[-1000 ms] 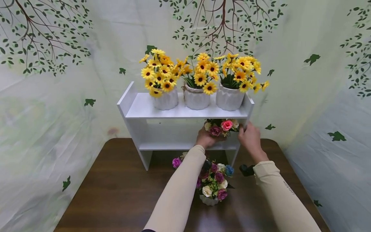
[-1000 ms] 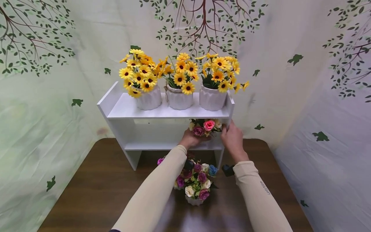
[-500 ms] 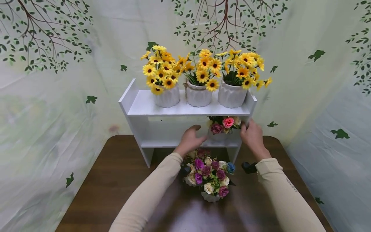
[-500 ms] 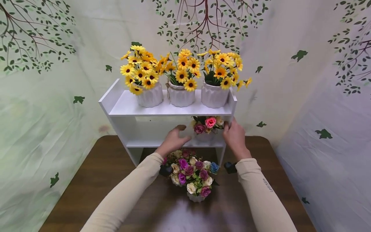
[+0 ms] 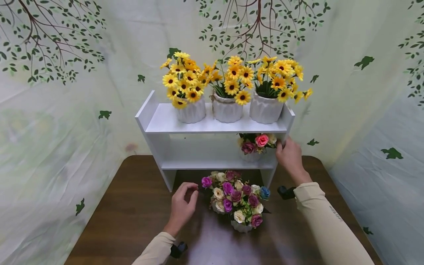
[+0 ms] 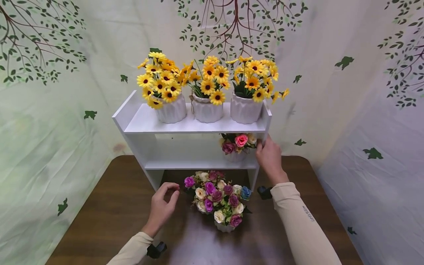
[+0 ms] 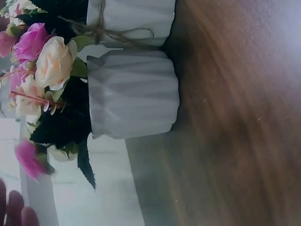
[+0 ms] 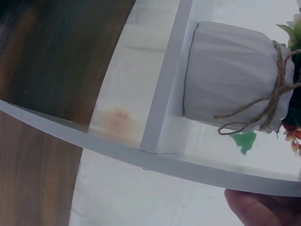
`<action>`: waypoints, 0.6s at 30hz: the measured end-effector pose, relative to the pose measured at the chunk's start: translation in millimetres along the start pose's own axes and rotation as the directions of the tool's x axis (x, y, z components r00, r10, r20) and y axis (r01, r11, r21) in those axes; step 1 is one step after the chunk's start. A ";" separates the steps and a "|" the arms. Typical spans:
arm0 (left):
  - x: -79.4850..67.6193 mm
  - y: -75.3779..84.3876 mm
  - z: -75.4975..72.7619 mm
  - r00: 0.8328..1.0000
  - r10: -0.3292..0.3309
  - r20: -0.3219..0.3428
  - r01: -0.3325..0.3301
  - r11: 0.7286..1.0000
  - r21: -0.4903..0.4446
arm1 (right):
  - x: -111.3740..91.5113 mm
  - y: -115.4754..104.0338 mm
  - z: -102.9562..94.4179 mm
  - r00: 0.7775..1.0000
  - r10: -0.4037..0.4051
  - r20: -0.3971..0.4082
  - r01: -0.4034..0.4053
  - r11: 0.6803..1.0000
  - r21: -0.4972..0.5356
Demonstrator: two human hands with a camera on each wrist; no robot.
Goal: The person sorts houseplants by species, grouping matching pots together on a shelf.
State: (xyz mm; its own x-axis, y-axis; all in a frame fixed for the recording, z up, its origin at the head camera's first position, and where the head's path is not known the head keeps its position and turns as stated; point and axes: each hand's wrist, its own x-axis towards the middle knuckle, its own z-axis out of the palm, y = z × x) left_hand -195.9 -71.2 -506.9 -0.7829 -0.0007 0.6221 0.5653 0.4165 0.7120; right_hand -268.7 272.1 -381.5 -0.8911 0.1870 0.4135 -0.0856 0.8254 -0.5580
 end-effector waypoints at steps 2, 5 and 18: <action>-8.2 -4.5 0.2 0.999 0.008 -0.051 -0.009 1.000 -0.016 | 0.4 -0.7 0.2 1.000 -0.003 0.001 0.003 1.000 0.000; -18.2 -9.5 4.0 0.997 -0.070 -0.040 0.069 0.997 -0.036 | 0.6 -1.5 -0.6 1.000 -0.005 -0.004 0.005 1.000 0.001; -40.7 -35.0 49.3 0.845 -0.356 0.399 0.322 0.934 0.152 | 0.9 -2.5 -1.6 1.000 -0.002 -0.002 0.002 1.000 -0.007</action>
State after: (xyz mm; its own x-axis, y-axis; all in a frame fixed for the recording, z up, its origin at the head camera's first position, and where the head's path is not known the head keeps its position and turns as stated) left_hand -196.7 -40.9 -573.2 -0.9665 0.2138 0.1421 0.2366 0.5270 0.8163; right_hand -268.6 271.0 -378.6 -0.8902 0.1863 0.4156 -0.0840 0.8297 -0.5518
